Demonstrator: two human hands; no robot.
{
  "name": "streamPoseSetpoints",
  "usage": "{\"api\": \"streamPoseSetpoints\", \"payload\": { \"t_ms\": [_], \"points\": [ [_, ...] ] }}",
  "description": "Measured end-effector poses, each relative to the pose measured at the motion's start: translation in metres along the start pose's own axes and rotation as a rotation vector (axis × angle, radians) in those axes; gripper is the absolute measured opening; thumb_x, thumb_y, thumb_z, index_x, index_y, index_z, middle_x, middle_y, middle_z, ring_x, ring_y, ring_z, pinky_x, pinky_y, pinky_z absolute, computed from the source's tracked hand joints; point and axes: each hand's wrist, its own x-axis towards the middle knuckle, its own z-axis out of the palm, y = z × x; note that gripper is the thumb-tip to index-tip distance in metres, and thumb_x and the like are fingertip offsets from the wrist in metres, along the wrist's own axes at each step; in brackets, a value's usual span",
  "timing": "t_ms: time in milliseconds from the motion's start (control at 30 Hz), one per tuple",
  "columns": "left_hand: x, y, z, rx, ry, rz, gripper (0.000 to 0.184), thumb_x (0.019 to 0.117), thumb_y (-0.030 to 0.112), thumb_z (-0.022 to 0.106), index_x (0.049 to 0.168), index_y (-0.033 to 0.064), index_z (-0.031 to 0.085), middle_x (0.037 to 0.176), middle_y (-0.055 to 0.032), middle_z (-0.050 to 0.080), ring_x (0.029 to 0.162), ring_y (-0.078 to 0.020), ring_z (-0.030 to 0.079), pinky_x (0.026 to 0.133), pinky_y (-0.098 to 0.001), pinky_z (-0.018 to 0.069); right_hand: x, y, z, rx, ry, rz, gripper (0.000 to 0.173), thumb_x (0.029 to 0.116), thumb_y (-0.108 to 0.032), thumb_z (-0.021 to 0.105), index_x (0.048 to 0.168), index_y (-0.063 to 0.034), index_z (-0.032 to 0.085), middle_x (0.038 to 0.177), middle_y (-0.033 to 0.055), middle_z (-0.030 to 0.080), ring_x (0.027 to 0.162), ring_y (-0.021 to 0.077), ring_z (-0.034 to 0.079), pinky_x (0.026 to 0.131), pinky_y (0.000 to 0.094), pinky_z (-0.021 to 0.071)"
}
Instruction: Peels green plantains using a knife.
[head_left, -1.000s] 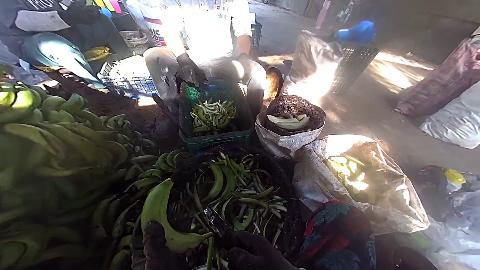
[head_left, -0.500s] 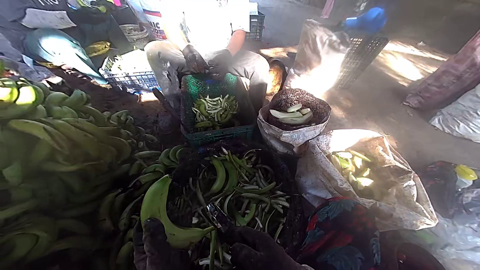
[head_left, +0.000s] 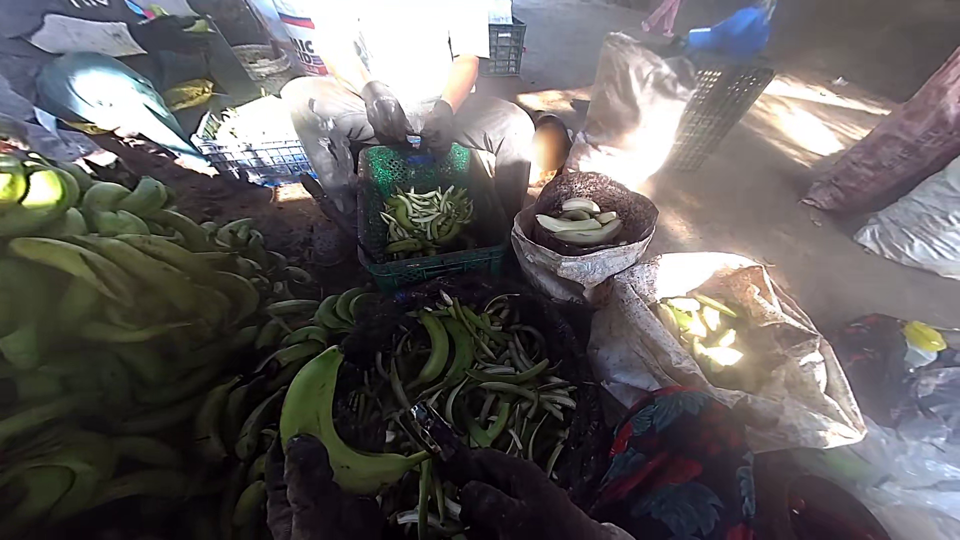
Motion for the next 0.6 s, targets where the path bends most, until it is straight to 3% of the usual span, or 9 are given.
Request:
{"api": "streamPoseSetpoints", "payload": {
  "t_ms": [167,233,300,367,433,500,600],
  "points": [
    [0.002,0.002,-0.001,0.006,0.021,-0.004,0.037,0.1075,0.019,0.035,0.139,-0.0004,0.034,0.109,0.009,0.061,0.1,0.0018,0.064,0.089,-0.0195,0.0562,0.001,-0.002,0.002,-0.012,-0.014,0.013,0.031,0.1037,-0.024,0.05,0.12,-0.0013,0.062,0.087,0.0046,0.067,0.072,0.0107,0.065,0.069,0.0316,0.0564],
    [0.005,-0.001,-0.001,0.01,0.017,0.022,0.033,0.1081,0.023,0.035,0.133,0.0021,0.041,0.108,0.0096,0.063,0.101,0.0011,0.065,0.09,-0.0208,0.056,0.002,-0.001,0.002,-0.006,0.003,-0.013,0.029,0.1036,-0.023,0.05,0.12,-0.0012,0.062,0.087,0.0038,0.067,0.072,0.0091,0.065,0.068,0.0296,0.0566],
    [0.009,-0.007,-0.004,-0.009,-0.025,0.049,0.034,0.1065,0.035,0.044,0.125,0.0065,0.049,0.103,0.0097,0.066,0.096,-0.0023,0.067,0.086,-0.0248,0.0579,0.001,-0.002,0.001,-0.016,0.032,-0.034,0.032,0.1035,-0.022,0.052,0.125,-0.0007,0.063,0.091,0.0046,0.069,0.075,0.0091,0.066,0.071,0.0302,0.058],
    [0.013,-0.013,-0.011,-0.011,-0.038,0.033,0.059,0.0942,0.058,0.062,0.123,0.0065,0.054,0.097,0.0053,0.069,0.088,-0.0081,0.069,0.078,-0.0308,0.0605,-0.002,-0.003,0.002,-0.035,0.067,-0.052,0.032,0.1034,-0.024,0.055,0.125,-0.0024,0.064,0.093,0.002,0.07,0.077,0.0061,0.067,0.072,0.0277,0.0584],
    [0.01,-0.014,-0.014,0.069,-0.019,0.044,0.068,0.0876,0.066,0.065,0.126,0.0105,0.054,0.099,0.0073,0.069,0.091,-0.0064,0.069,0.08,-0.0303,0.0603,-0.002,-0.001,0.002,-0.064,0.082,-0.065,0.031,0.1028,-0.026,0.055,0.123,-0.0055,0.065,0.092,-0.0015,0.07,0.078,0.0041,0.067,0.071,0.0263,0.0591],
    [0.004,-0.011,-0.01,0.123,0.013,0.075,0.054,0.0932,0.06,0.061,0.124,0.0168,0.056,0.095,0.0121,0.07,0.088,-0.0019,0.069,0.077,-0.0255,0.0607,-0.001,0.003,0.003,-0.103,0.082,-0.057,0.031,0.1022,-0.027,0.055,0.122,-0.0066,0.065,0.092,-0.0019,0.07,0.078,0.0048,0.067,0.071,0.027,0.0597],
    [-0.001,-0.012,-0.009,0.084,-0.029,0.146,0.03,0.0999,0.039,0.061,0.121,0.0178,0.061,0.101,0.0113,0.071,0.092,-0.0024,0.069,0.08,-0.024,0.0602,-0.002,0.009,0.009,-0.081,0.043,0.016,0.032,0.1031,-0.032,0.053,0.123,-0.0084,0.064,0.092,-0.0014,0.069,0.075,0.0065,0.067,0.069,0.0287,0.0598]
  ]
}}
